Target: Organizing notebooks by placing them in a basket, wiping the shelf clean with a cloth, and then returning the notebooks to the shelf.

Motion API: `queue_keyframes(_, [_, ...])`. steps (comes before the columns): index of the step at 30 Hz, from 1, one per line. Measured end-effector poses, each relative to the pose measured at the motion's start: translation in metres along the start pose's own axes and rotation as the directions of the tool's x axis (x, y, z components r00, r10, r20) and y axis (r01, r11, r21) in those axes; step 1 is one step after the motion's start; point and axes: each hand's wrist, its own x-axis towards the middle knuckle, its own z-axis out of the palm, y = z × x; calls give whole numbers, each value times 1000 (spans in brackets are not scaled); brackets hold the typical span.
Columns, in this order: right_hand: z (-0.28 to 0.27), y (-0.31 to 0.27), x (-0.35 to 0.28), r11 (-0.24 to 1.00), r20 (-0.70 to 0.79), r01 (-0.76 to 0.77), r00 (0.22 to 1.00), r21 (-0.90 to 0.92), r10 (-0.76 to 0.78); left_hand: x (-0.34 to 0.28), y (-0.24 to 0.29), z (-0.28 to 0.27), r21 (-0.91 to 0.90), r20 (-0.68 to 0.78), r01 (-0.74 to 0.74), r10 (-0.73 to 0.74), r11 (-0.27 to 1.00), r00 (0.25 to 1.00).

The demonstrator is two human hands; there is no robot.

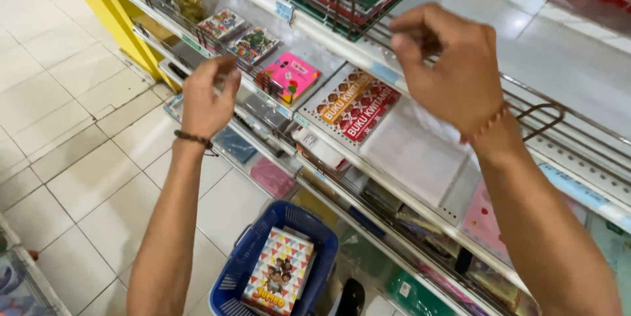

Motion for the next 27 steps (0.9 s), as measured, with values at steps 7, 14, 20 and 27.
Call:
queue_keyframes(7, [14,82,80,865,103,-471,865,-174,491,169,57,31,47,-98,-385,387,922,917])
queue_keyframes(14, [41,82,101,573,474,-816,537,81,698,261,63,67,234,215,34,-86,972,973])
queue_keyframes(20, [44,86,100,544,516,-834,509,95,689,321,-38,143,547,410,-209,-42,811,911])
queue_keyframes(27, [44,88,100,570,508,-818,524,77,684,302,19,143,650,323,91,-382,755,866])
